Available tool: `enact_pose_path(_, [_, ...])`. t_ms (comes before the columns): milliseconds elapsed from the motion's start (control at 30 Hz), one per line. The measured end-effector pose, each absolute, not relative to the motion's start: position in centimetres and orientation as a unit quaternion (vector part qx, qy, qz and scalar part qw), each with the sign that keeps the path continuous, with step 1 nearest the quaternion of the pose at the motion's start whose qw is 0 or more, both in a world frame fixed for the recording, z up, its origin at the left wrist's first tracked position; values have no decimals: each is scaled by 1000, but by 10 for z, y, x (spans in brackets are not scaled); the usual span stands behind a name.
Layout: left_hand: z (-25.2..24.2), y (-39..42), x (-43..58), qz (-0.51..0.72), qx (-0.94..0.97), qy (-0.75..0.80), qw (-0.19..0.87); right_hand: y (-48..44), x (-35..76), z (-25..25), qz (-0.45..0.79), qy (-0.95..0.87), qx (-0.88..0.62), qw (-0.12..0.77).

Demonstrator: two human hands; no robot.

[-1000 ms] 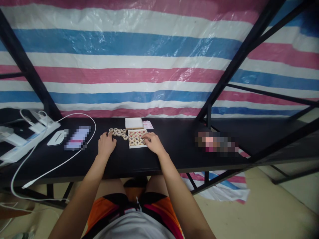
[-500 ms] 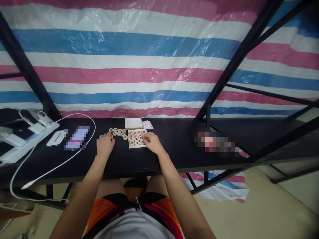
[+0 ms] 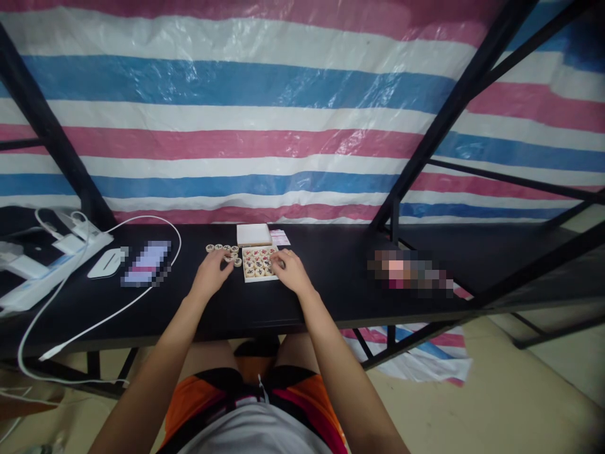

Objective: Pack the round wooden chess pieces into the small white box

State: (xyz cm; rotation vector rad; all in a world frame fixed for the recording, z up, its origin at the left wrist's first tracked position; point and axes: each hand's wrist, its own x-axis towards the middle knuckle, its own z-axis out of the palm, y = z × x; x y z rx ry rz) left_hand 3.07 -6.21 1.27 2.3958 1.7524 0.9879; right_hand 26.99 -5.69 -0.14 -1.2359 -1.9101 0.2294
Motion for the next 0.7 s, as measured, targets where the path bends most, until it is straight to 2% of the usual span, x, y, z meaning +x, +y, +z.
enact_pose_path(167, [10,-68,46,353,829,432,49,-66,259,7,77,-798,-435,410])
enact_pose_path(333, [11,-74,54,343,855,387,33,-75,248,11,110,-833,-378,388])
enact_pose_path(500, [11,-75,59,333,876,349,9,-76,244,11,132,-824,-372,407])
enact_pose_path(600, [14,-73,58,336,857,390,-8,-71,249,9,140,-795,-396,438])
enact_pose_path(700, [18,-66,46,338,793,505,-39,-61,261,5,122,-715,-485,489])
